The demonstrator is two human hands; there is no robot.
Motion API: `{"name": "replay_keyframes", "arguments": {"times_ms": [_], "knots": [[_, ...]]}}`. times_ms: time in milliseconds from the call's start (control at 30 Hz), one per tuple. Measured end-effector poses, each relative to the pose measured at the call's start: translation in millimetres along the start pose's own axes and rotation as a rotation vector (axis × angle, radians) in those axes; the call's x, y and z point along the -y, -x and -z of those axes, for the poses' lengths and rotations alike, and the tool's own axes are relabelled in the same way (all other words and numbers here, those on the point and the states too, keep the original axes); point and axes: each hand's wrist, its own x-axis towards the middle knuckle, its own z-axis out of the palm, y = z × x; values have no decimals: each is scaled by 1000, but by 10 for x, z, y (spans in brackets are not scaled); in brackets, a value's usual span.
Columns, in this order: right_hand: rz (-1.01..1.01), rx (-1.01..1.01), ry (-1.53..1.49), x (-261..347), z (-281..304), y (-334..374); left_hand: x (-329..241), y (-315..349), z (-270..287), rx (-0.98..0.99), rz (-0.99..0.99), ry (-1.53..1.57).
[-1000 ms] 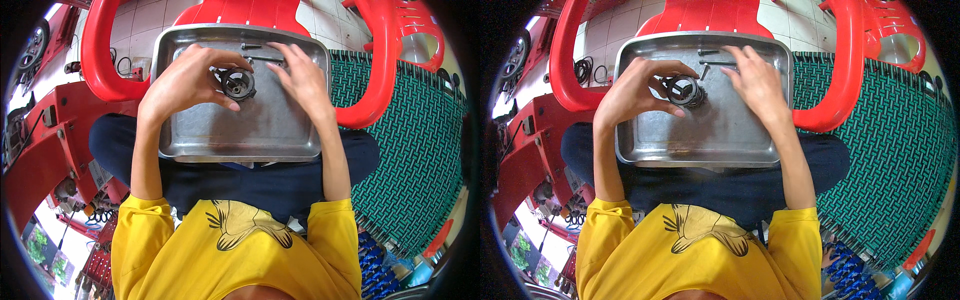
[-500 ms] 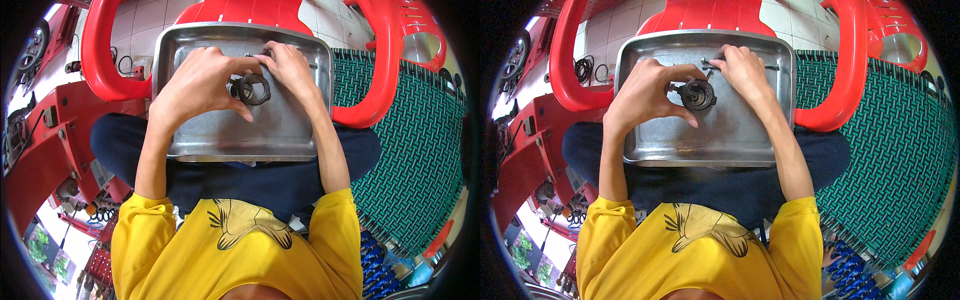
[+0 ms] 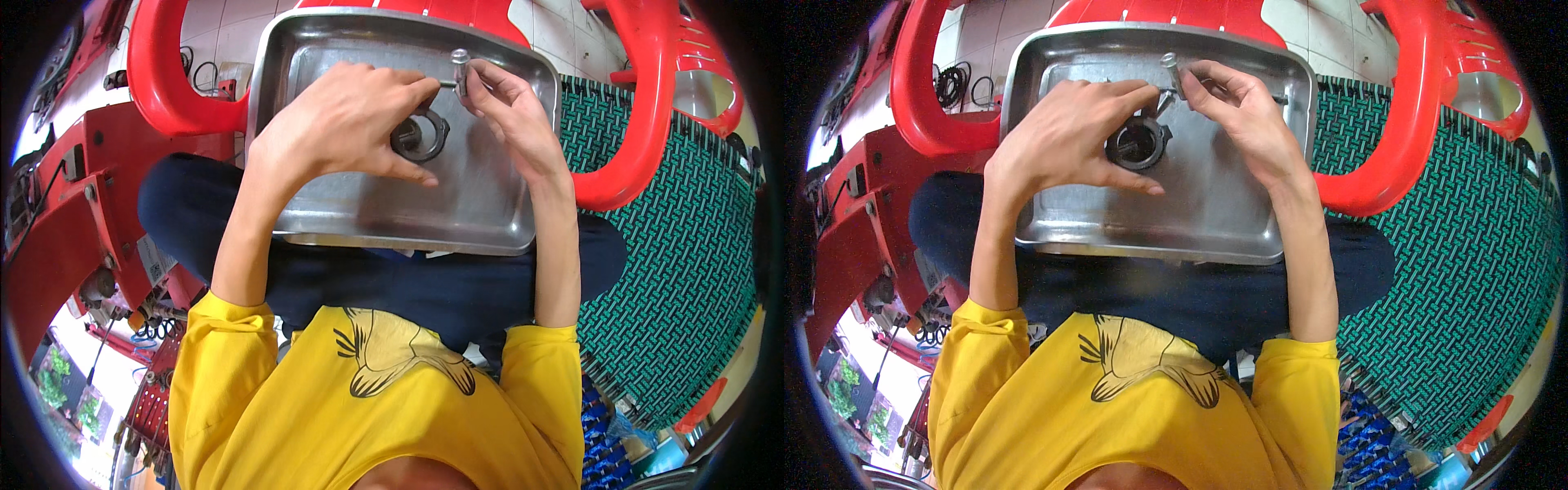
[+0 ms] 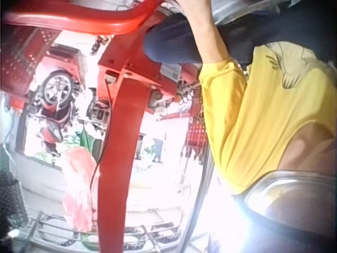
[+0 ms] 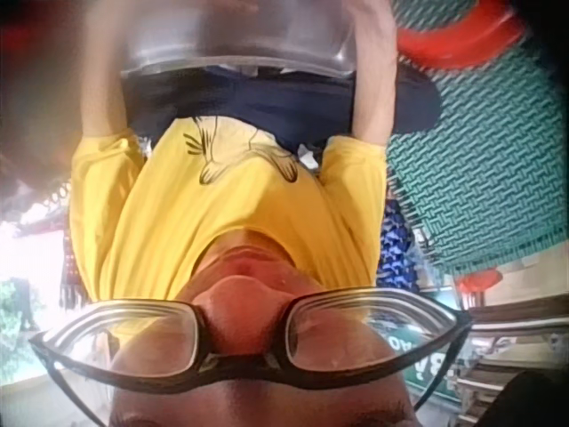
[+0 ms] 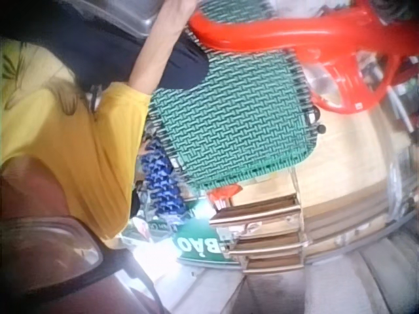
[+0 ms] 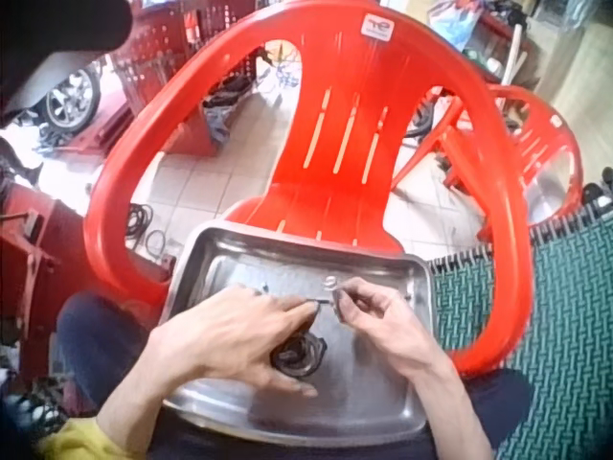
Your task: The person is assembling motorcycle engine components on a metal tray, inserting a bolt through a gear and a metal bracket before fitting them onto a larger mechanical part.
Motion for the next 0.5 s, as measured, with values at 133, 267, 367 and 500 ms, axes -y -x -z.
{"name": "replay_keyframes", "arguments": {"times_ms": [133, 267, 367, 500], "knots": [[-19, 143, -208, -53, -18, 130, -26, 1, -7, 31, 11, -41], [-2, 115, -309, -10, -73, 275, 8, 22, -56, -38, -26, -81], [108, -8, -194, -25, -171, 334, -11, 1, -60, -40, -63, -104], [94, -68, -125, -40, -134, 357, -34, -7, -83, -55, -87, -67]]}}
